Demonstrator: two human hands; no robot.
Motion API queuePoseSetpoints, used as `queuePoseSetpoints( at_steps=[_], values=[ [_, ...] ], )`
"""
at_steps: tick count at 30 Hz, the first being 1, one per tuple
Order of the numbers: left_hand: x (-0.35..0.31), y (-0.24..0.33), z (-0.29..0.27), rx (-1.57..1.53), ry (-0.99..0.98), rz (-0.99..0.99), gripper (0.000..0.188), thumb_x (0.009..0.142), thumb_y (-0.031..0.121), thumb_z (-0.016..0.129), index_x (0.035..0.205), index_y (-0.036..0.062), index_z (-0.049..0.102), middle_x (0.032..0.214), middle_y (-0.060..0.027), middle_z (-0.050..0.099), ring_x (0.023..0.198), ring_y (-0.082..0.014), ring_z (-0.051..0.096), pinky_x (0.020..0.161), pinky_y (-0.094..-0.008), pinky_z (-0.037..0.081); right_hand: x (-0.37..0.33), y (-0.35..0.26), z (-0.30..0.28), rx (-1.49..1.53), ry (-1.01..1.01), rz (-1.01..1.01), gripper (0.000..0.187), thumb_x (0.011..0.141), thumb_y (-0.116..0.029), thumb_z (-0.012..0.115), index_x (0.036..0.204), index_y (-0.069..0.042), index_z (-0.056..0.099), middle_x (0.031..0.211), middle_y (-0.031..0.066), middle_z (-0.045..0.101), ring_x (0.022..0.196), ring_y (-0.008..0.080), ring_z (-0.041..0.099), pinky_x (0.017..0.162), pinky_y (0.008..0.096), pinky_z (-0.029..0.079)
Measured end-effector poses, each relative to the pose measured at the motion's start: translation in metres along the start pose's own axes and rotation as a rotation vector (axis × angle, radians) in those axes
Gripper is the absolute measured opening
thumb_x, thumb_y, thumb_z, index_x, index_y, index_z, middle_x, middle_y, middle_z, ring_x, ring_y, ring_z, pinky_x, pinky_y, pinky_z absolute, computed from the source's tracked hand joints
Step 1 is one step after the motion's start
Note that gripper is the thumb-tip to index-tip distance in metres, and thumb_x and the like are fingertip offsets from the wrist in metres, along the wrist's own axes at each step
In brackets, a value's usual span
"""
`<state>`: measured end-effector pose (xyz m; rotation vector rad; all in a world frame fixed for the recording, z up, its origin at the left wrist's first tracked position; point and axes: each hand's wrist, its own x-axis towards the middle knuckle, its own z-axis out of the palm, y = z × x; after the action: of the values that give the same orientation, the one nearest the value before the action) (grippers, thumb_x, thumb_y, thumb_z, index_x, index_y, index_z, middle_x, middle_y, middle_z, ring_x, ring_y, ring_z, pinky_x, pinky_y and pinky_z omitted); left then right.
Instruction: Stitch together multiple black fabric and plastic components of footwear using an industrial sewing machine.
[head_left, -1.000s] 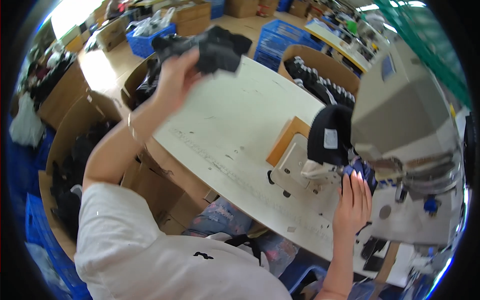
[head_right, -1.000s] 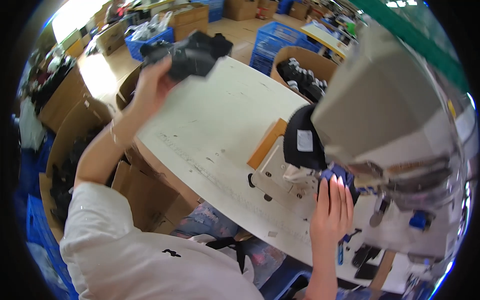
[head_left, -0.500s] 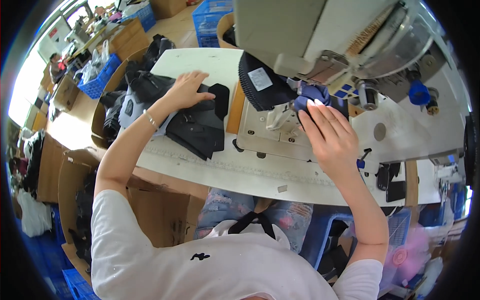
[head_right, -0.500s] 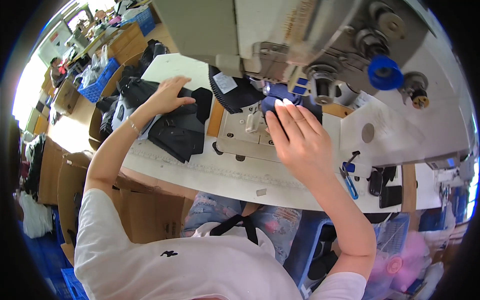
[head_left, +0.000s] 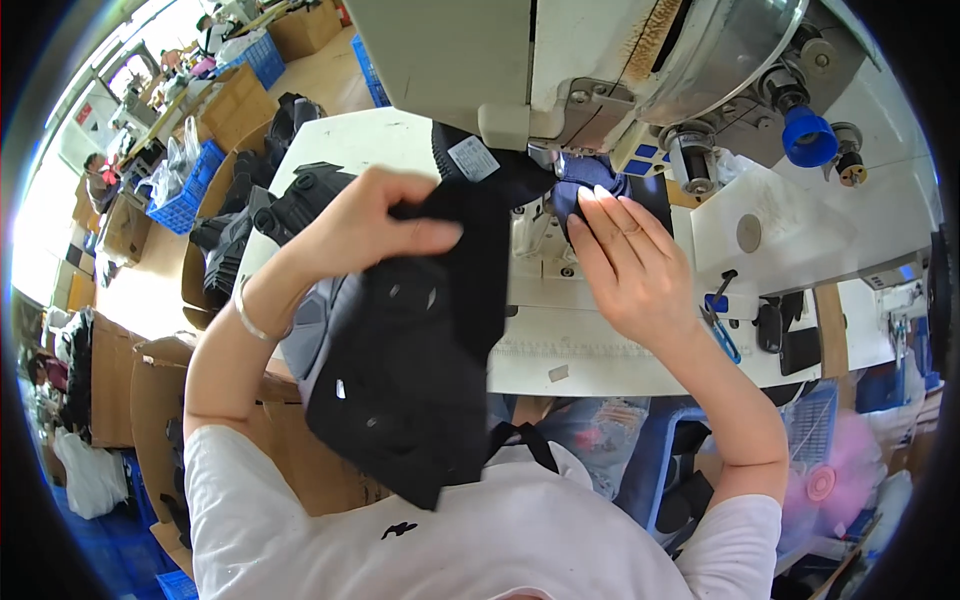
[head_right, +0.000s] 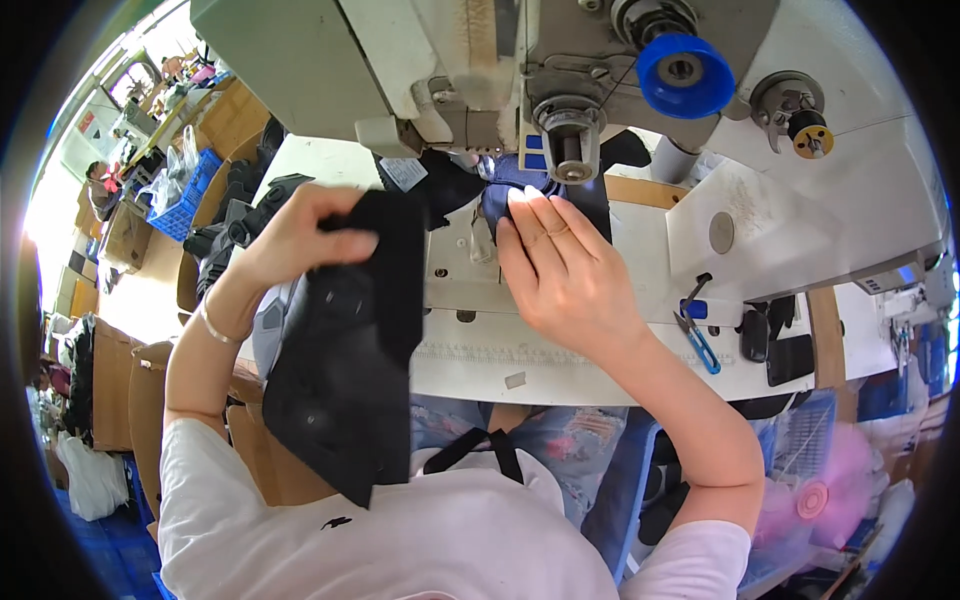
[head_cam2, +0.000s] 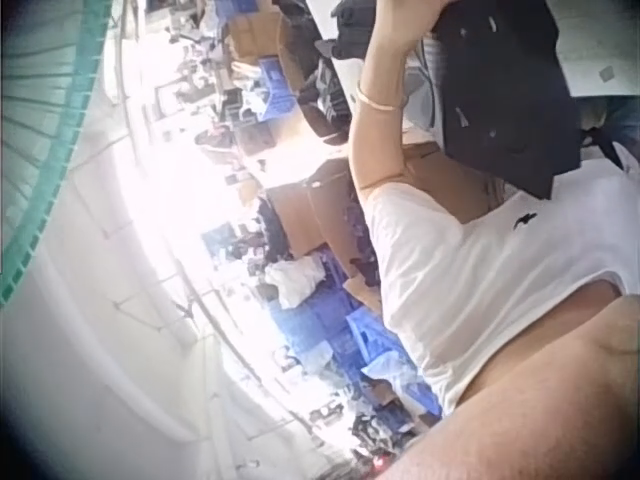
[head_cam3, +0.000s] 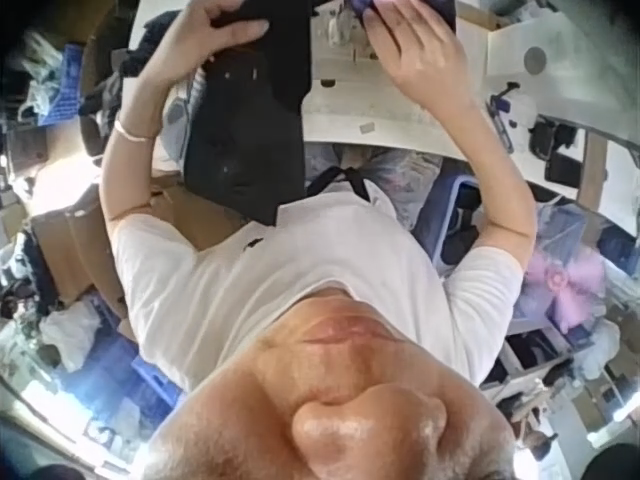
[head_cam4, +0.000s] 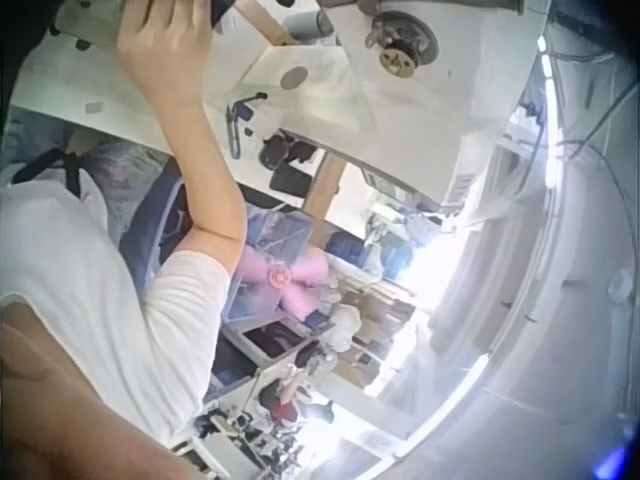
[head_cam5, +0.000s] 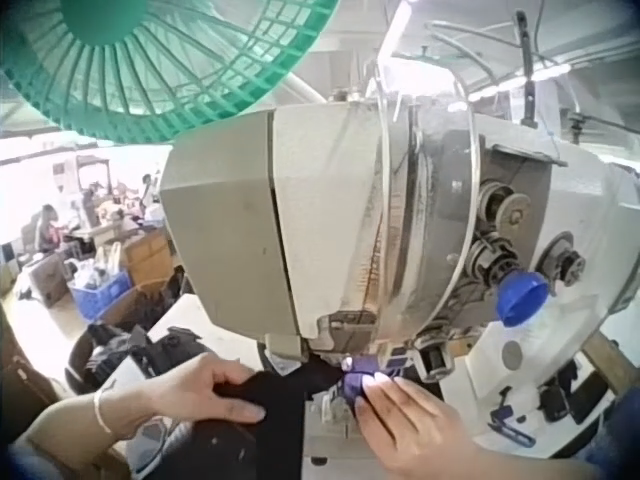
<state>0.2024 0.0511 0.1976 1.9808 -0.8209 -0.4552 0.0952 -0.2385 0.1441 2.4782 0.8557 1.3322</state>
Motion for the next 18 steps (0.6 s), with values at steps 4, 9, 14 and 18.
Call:
queuePoseSetpoints(
  at_steps=[4,9,14,18],
  values=[
    [0.041,-0.002,0.012,-0.263,0.205,-0.041,0.026,0.092,0.022,0.078,0.098,-0.0026,0.075,0.085,0.0049,0.068,0.077,-0.0025,0.056,0.07,-0.0222,0.048,0.003,0.001,0.002,0.012,-0.005,-0.006,0.022,0.083,-0.009,0.067,0.101,0.002,0.072,0.111,0.0181,0.074,0.106,0.0299,0.072,0.101,0.0406,0.055],
    [0.059,0.002,0.007,-0.25,0.448,-0.05,0.029,0.089,0.008,0.07,0.117,-0.0015,0.072,0.11,-0.0107,0.073,0.104,-0.02,0.066,0.095,-0.0358,0.05,0.003,0.001,0.003,0.015,0.021,-0.019,0.022,0.083,-0.009,0.067,0.101,0.002,0.073,0.111,0.0182,0.074,0.106,0.0296,0.072,0.101,0.0404,0.055],
    [0.069,0.003,0.004,-0.197,0.459,-0.033,0.029,0.089,0.008,0.07,0.117,-0.0015,0.072,0.111,-0.011,0.073,0.104,-0.0206,0.066,0.096,-0.0362,0.049,-0.001,0.002,0.006,0.044,0.039,0.009,0.018,0.084,-0.008,0.07,0.099,0.001,0.075,0.109,0.0162,0.075,0.105,0.028,0.072,0.101,0.0396,0.055],
    [0.09,0.006,-0.005,-0.13,0.466,-0.022,0.03,0.089,0.009,0.071,0.117,-0.0015,0.071,0.111,-0.0114,0.073,0.105,-0.0211,0.066,0.096,-0.0367,0.049,-0.002,0.003,0.01,0.036,0.078,0.014,0.016,0.083,-0.008,0.071,0.096,0.0,0.076,0.109,0.0147,0.075,0.104,0.0272,0.072,0.101,0.0391,0.055]
  ],
)
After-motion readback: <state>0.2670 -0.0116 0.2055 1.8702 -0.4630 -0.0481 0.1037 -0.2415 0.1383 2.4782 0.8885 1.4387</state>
